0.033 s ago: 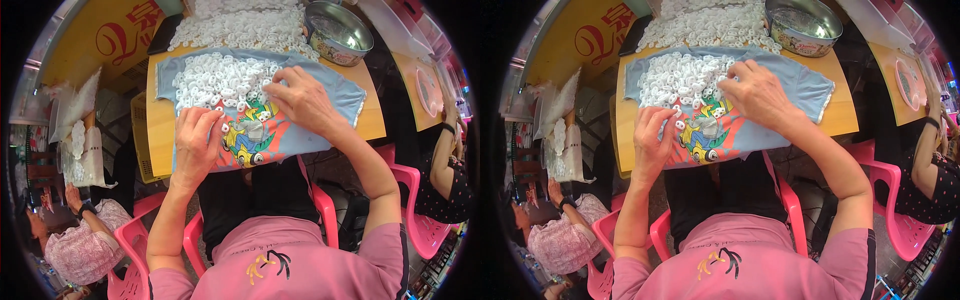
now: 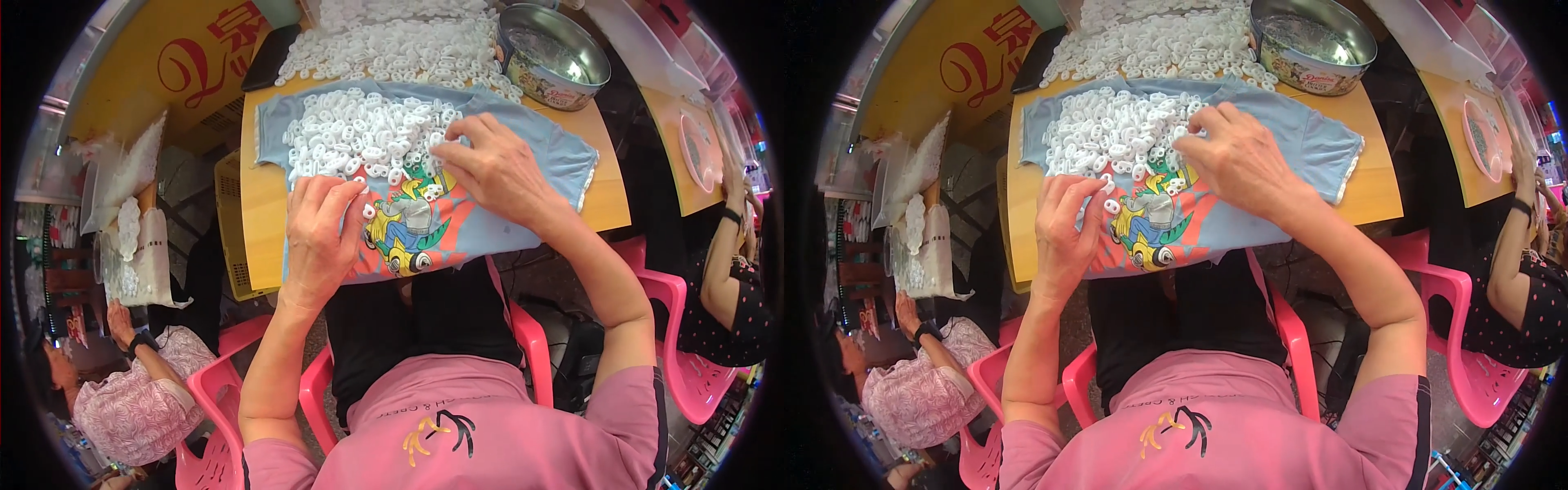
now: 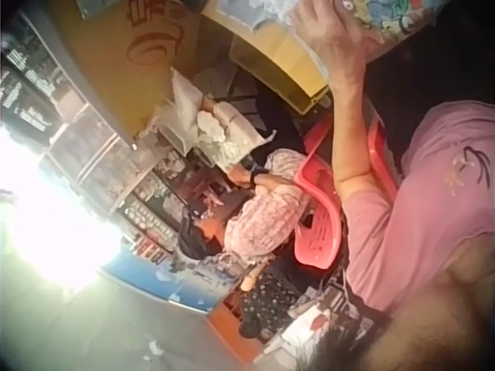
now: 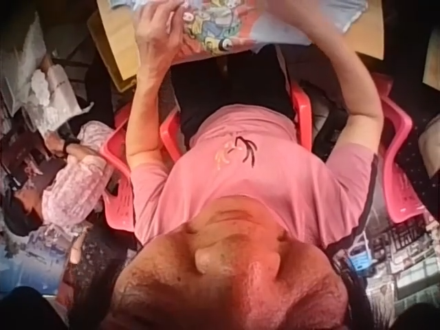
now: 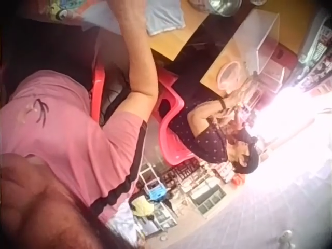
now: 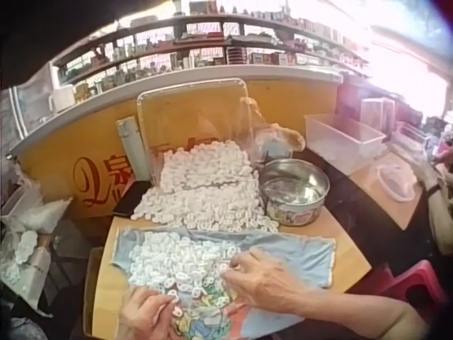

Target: Manually threading white plastic cord locks or toggles onto a string attached to a t-shirt.

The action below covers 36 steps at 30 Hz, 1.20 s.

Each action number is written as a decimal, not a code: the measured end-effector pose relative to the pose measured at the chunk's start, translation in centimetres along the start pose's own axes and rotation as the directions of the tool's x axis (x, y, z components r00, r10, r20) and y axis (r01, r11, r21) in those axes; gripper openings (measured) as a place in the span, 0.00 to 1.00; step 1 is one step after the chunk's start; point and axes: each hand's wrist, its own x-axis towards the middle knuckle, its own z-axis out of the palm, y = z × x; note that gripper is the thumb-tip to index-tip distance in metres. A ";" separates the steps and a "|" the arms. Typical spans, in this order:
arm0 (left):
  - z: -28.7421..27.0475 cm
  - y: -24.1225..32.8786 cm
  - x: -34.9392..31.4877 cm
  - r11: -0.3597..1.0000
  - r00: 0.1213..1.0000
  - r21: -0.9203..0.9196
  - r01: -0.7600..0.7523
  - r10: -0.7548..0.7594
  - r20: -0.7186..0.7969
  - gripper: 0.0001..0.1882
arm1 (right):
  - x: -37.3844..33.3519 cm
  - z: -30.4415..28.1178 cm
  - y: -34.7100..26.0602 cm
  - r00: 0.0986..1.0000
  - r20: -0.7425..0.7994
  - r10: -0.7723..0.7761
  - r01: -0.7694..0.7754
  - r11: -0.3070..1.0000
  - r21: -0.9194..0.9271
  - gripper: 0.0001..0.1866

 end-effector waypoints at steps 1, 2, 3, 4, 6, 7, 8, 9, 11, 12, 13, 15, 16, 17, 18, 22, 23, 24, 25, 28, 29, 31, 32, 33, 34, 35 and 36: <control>0.0 0.0 0.2 1.000 1.000 0.003 -0.002 0.002 -0.001 0.08 | -0.2 -0.3 -0.2 1.000 -0.004 -0.002 0.002 1.000 0.000 0.14; 0.0 -0.1 0.5 1.000 1.000 0.002 -0.021 0.021 -0.005 0.08 | -0.4 -0.7 -0.5 1.000 -0.026 -0.017 0.017 1.000 0.008 0.14; 0.1 -0.2 0.7 0.999 0.999 0.000 -0.040 0.040 -0.009 0.08 | -0.7 -0.9 -0.8 0.998 -0.047 -0.031 0.032 0.999 0.016 0.14; 0.2 -0.2 1.1 0.999 0.999 0.001 -0.041 0.041 -0.010 0.08 | -1.2 -0.9 -1.2 0.998 -0.049 -0.032 0.033 0.999 0.015 0.14; 0.4 -0.4 2.2 0.996 0.996 -0.025 -0.091 0.091 0.003 0.08 | -2.3 -1.0 -2.1 0.999 -0.035 0.028 -0.026 0.998 0.058 0.13; 0.7 -0.6 2.9 0.995 0.996 -0.025 -0.092 0.092 0.001 0.08 | -2.8 -1.1 -2.8 0.999 -0.012 0.041 -0.040 0.996 0.077 0.12; 0.9 -0.8 3.8 0.990 0.990 -0.028 -0.140 0.140 0.003 0.08 | -3.3 -1.2 -3.3 0.999 -0.020 0.040 -0.038 0.996 0.078 0.12; 1.3 -0.9 4.6 0.982 0.982 -0.031 -0.188 0.188 0.006 0.07 | -3.8 -1.1 -3.7 0.999 0.009 0.051 -0.052 0.994 0.093 0.12; 2.3 -1.0 6.5 0.972 0.973 -0.028 -0.232 0.232 0.011 0.07 | -4.2 -1.0 -3.6 0.998 0.015 0.063 -0.064 0.993 0.101 0.12; 2.8 -1.2 7.3 0.964 0.964 -0.029 -0.264 0.264 0.015 0.07 | -4.0 -1.0 -3.6 0.998 0.013 0.066 -0.067 0.993 0.100 0.12; 3.4 -1.5 8.0 0.962 0.962 -0.018 -0.274 0.274 0.013 0.06 | -3.8 -1.1 -3.6 0.998 0.007 0.067 -0.068 0.993 0.097 0.12; 4.3 -1.6 9.0 0.960 0.960 0.002 -0.279 0.279 0.026 0.07 | -3.9 -1.0 -3.9 0.997 0.001 0.080 -0.080 0.993 0.092 0.12; 4.6 -1.6 9.5 0.959 0.959 0.029 -0.282 0.281 0.034 0.07 | -4.1 -0.8 -4.0 0.996 -0.026 0.080 -0.078 0.994 0.074 0.12; 5.2 -1.7 9.8 0.957 0.958 0.062 -0.285 0.282 0.049 0.07 | -4.1 -0.6 -3.9 0.996 -0.058 0.075 -0.072 0.996 0.053 0.12; 5.5 -1.9 9.8 0.954 0.956 0.063 -0.293 0.290 0.047 0.07 | -4.2 -0.4 -3.9 0.995 -0.064 0.076 -0.073 0.996 0.048 0.12; 5.4 -2.2 10.2 0.944 0.948 0.132 -0.301 0.281 0.149 0.05 | -4.5 -0.2 -3.9 0.992 -0.083 0.092 -0.085 0.993 0.084 0.12; 5.3 -2.3 10.4 0.942 0.947 0.147 -0.300 0.276 0.163 0.04 | -4.5 -0.2 -3.7 0.993 -0.090 0.075 -0.067 0.994 0.084 0.12; 5.2 -2.4 10.4 0.942 0.946 0.147 -0.303 0.279 0.164 0.04 | -4.7 -0.2 -3.7 0.993 -0.093 0.076 -0.069 0.994 0.084 0.12; 5.1 -2.5 10.3 0.955 0.954 0.107 -0.275 0.257 0.152 0.04 | -4.8 -0.2 -3.7 0.992 -0.092 0.084 -0.076 0.993 0.092 0.12; 4.1 -3.5 10.5 0.980 0.969 0.017 -0.200 0.195 0.149 0.06 | -4.9 0.0 -3.7 0.990 -0.106 0.092 -0.080 0.991 0.112 0.12; 3.8 -3.6 10.7 0.988 0.976 -0.046 -0.150 0.155 0.152 0.07 | -4.9 0.1 -3.7 0.989 -0.111 0.093 -0.081 0.990 0.113 0.12; 3.2 -3.6 11.0 0.993 0.979 -0.119 -0.008 0.032 0.201 0.08 | -4.9 -0.1 -3.7 0.989 -0.114 0.097 -0.084 0.989 0.118 0.12; 3.0 -3.5 11.1 0.971 0.963 -0.193 0.142 -0.091 0.253 0.10 | -4.9 -0.2 -3.7 0.989 -0.108 0.100 -0.088 0.989 0.116 0.12; 2.8 -3.5 11.2 0.972 0.962 -0.188 0.142 -0.090 0.259 0.10 | -5.0 -0.1 -3.7 0.988 -0.112 0.105 -0.091 0.988 0.122 0.12; 2.6 -3.7 11.3 0.950 0.936 -0.211 0.228 -0.154 0.318 0.10 | -5.1 -0.1 -3.7 0.988 -0.115 0.105 -0.091 0.988 0.127 0.12; 2.3 -3.8 11.4 0.923 0.902 -0.226 0.313 -0.214 0.374 0.11 | -5.0 0.0 -3.7 0.987 -0.121 0.103 -0.086 0.987 0.134 0.12; 2.0 -3.9 11.5 0.925 0.901 -0.218 0.311 -0.215 0.376 0.11 | -5.0 0.0 -3.7 0.986 -0.127 0.104 -0.086 0.986 0.140 0.12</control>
